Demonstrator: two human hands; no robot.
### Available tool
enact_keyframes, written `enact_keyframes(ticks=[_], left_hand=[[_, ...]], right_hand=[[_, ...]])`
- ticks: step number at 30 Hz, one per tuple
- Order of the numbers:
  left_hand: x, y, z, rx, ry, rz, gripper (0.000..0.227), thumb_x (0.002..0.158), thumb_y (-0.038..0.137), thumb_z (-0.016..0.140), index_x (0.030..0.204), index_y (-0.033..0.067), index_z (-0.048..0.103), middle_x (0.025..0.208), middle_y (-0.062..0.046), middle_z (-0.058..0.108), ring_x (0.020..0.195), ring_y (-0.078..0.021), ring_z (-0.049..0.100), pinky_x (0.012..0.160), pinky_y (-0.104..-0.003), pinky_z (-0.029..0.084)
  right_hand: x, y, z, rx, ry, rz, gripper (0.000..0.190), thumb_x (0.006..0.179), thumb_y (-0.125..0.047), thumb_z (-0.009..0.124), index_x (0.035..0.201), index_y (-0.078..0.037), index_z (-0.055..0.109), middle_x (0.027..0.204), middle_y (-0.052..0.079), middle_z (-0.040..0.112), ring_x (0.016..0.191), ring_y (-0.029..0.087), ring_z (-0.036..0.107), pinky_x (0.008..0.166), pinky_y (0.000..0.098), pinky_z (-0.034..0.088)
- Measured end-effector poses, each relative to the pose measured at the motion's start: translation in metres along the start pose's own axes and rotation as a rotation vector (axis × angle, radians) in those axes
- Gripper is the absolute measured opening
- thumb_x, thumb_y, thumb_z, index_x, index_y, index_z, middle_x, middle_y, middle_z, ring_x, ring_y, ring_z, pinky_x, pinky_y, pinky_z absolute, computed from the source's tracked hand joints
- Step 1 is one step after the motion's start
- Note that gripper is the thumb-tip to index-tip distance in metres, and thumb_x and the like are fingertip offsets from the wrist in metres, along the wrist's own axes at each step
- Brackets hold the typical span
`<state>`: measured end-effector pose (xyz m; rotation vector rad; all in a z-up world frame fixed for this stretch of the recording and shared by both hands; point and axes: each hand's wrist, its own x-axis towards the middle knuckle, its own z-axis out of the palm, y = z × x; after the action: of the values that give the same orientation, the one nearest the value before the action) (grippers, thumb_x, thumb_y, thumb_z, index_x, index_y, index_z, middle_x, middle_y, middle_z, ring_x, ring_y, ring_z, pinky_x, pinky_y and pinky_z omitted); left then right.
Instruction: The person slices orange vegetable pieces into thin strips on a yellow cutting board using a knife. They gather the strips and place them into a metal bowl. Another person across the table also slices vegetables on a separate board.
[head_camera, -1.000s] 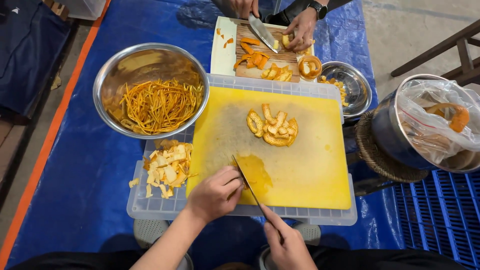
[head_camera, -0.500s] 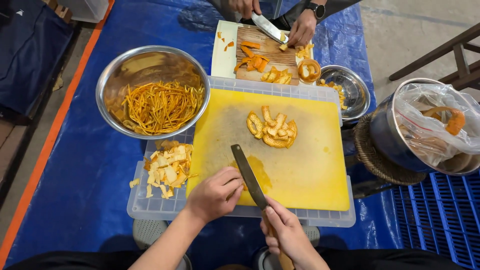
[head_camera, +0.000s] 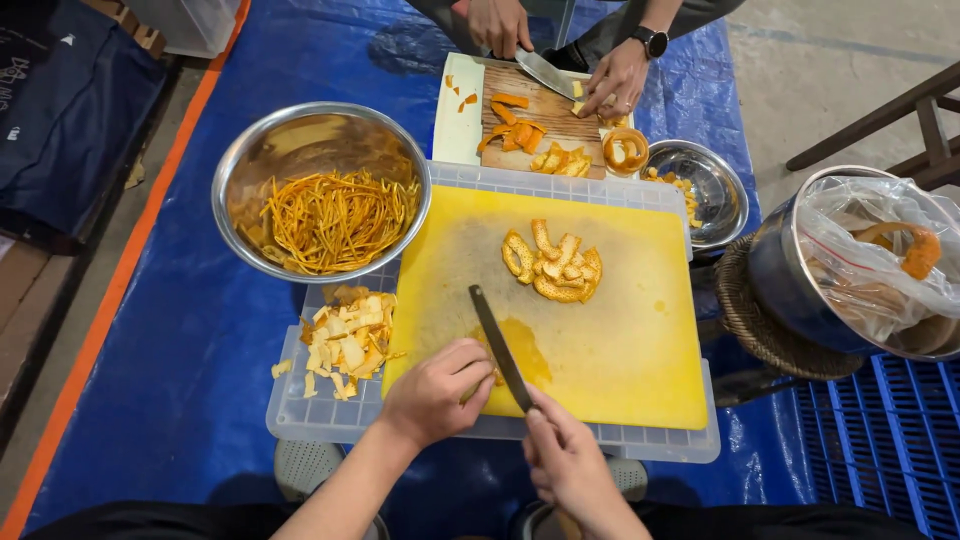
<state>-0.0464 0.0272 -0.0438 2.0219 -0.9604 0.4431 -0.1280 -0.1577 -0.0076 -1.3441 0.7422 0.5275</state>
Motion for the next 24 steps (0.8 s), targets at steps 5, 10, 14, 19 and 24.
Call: enact_keyframes(ticks=[5, 10, 14, 19, 24], left_hand=[[-0.003, -0.002, 0.003, 0.023, 0.002, 0.003, 0.007, 0.094, 0.004, 0.063, 0.092, -0.0017, 0.067, 0.093, -0.011, 0.066, 0.091, -0.0289, 0.066, 0.077, -0.038, 0.059], [-0.005, -0.003, 0.004, 0.039, 0.033, 0.012, 0.010, 0.096, 0.006, 0.062, 0.095, -0.0021, 0.069, 0.095, -0.011, 0.068, 0.095, -0.0292, 0.067, 0.079, -0.037, 0.059], [-0.007, -0.006, 0.007, 0.043, 0.026, 0.039, 0.010, 0.095, 0.005, 0.063, 0.095, -0.0031, 0.070, 0.095, -0.012, 0.068, 0.095, -0.0303, 0.067, 0.082, -0.038, 0.059], [-0.005, -0.004, 0.005, 0.047, 0.025, 0.039, 0.009, 0.095, 0.004, 0.063, 0.093, -0.0027, 0.069, 0.094, -0.011, 0.068, 0.093, -0.0290, 0.067, 0.080, -0.038, 0.059], [-0.004, -0.003, 0.003, 0.025, 0.027, 0.022, 0.009, 0.094, 0.003, 0.063, 0.088, -0.0006, 0.068, 0.095, -0.010, 0.067, 0.094, -0.0293, 0.066, 0.080, -0.037, 0.058]], right_hand=[[-0.002, 0.013, -0.012, -0.102, 0.002, -0.068, 0.054, 0.101, -0.021, 0.055, 0.154, -0.021, 0.059, 0.067, 0.010, 0.045, 0.047, 0.014, 0.034, 0.041, 0.0263, 0.027], [0.005, 0.031, -0.018, -0.417, 0.041, -0.248, 0.051, 0.098, -0.025, 0.057, 0.148, -0.021, 0.065, 0.067, 0.005, 0.057, 0.056, 0.014, 0.053, 0.056, 0.0276, 0.049], [0.004, 0.033, -0.021, -0.514, 0.068, -0.329, 0.049, 0.097, -0.026, 0.059, 0.145, -0.022, 0.067, 0.075, 0.001, 0.067, 0.065, 0.010, 0.057, 0.063, 0.0260, 0.052], [-0.005, 0.037, -0.021, -0.595, 0.128, -0.316, 0.048, 0.096, -0.030, 0.058, 0.142, -0.026, 0.070, 0.073, 0.000, 0.071, 0.065, 0.010, 0.060, 0.070, 0.0244, 0.053], [-0.017, 0.038, -0.021, -0.711, 0.168, -0.228, 0.053, 0.098, -0.030, 0.057, 0.149, -0.040, 0.064, 0.059, -0.002, 0.040, 0.056, 0.011, 0.033, 0.057, 0.0259, 0.037]])
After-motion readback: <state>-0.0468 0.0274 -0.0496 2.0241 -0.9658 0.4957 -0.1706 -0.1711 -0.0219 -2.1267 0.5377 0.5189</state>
